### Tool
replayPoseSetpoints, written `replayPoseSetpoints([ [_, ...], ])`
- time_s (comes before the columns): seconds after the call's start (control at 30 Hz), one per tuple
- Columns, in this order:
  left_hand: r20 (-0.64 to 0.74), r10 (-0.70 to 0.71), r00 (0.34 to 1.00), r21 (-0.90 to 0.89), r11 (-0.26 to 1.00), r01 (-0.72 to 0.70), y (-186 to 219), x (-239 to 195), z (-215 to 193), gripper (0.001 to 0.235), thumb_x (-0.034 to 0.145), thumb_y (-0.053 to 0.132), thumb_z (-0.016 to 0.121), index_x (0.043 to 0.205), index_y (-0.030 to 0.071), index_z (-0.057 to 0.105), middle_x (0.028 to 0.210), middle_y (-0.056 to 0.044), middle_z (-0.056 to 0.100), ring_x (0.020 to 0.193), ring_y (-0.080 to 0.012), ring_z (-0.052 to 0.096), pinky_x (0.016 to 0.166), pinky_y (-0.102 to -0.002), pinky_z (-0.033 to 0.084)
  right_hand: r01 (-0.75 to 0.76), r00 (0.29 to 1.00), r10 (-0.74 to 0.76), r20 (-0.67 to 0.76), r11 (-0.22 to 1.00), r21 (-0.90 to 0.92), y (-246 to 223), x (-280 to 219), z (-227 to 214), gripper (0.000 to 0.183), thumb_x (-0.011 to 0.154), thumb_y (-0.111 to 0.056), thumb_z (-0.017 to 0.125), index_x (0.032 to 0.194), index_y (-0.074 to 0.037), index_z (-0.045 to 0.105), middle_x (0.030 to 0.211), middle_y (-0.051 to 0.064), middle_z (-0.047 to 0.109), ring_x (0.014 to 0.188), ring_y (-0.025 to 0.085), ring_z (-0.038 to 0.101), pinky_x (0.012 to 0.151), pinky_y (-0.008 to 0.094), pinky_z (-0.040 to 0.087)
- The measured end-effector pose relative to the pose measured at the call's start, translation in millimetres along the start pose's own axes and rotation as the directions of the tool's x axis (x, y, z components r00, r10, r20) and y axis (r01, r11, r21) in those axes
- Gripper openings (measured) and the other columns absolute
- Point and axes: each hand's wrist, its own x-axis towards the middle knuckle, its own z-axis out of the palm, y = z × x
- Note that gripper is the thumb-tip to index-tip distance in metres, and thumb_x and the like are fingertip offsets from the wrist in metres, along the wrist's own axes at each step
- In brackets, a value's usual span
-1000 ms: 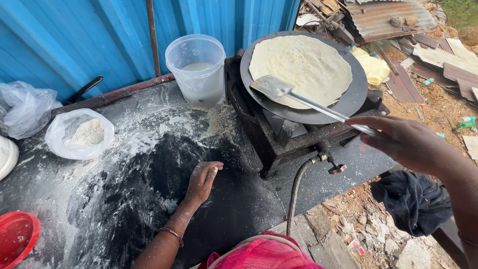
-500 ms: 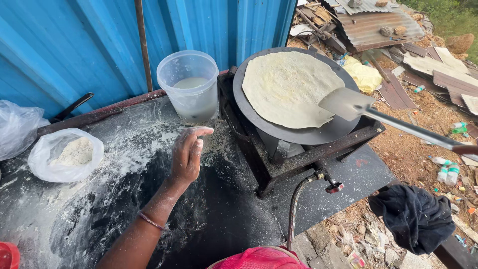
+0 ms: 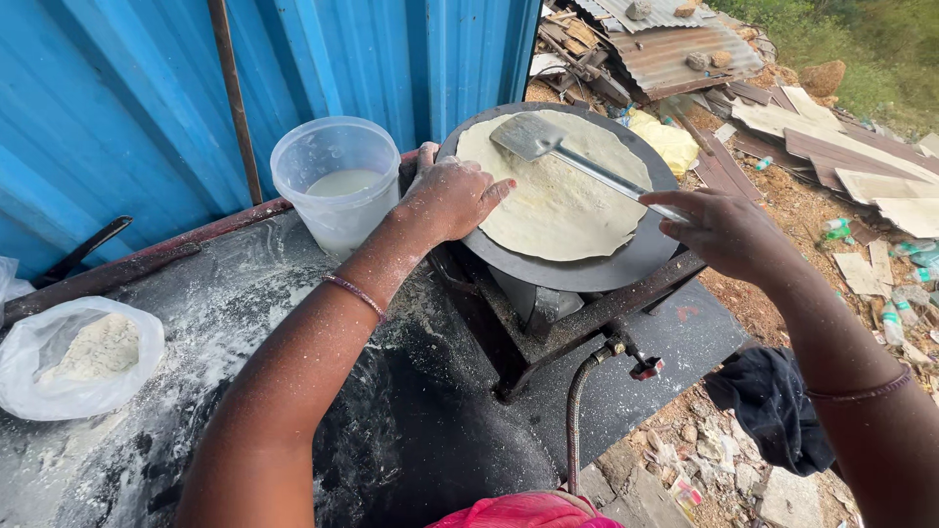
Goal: The person kneads dough on a floured surface, then places it onto a hot griddle to cook. They use a cloth to apply liquid to the cooking flatbread and a spatula to flip and press it. The person repeats the process by kneading more dough and cooking another flatbread.
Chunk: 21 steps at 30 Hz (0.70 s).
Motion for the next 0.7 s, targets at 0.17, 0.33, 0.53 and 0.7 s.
replayPoseSetpoints([
  [0.17,0.046,-0.012,0.999,-0.016,1.000,0.013,10,1,-8,0.066,0.109,0.052,0.032,0.097,0.005,0.077,0.096,-0.020,0.074,0.102,-0.0382,0.069,0.110,-0.072,0.019,-0.158,0.986,0.163,0.017,0.975,-0.158,18,-26,-17,0.046,0.097,-0.036,0.063,0.143,-0.039,0.063,0.117,0.012,0.074,0.105,0.029,0.072,0.089,0.047,0.057],
  [0.33,0.116,0.059,0.992,-0.036,0.998,-0.056,34,-7,-18,0.068,0.109,0.051,0.027,0.097,0.006,0.076,0.093,-0.019,0.075,0.101,-0.0372,0.071,0.114,-0.078,0.016,-0.253,0.950,0.293,0.105,0.923,-0.290,64,-88,-39,0.050,0.100,-0.037,0.055,0.150,-0.039,0.056,0.118,0.011,0.072,0.098,0.026,0.075,0.092,0.044,0.059],
  [0.53,0.084,0.206,0.975,-0.240,0.954,-0.181,78,-4,-23,0.071,0.104,0.058,0.023,0.101,0.011,0.077,0.097,-0.016,0.074,0.107,-0.0359,0.068,0.111,-0.079,0.014,-0.319,0.931,0.341,0.134,0.935,-0.157,188,-181,-35,0.051,0.102,-0.033,0.062,0.153,-0.028,0.067,0.094,0.011,0.071,0.084,0.025,0.072,0.074,0.043,0.065],
  [0.7,-0.053,0.292,0.955,-0.325,0.899,-0.293,91,-4,-28,0.072,0.103,0.059,0.021,0.110,0.012,0.075,0.096,-0.016,0.074,0.106,-0.0367,0.068,0.104,-0.081,0.012,-0.339,0.938,0.339,0.065,0.941,-0.020,207,-203,-30,0.046,0.098,-0.031,0.065,0.143,-0.020,0.067,0.093,0.014,0.073,0.083,0.025,0.074,0.075,0.039,0.064],
])
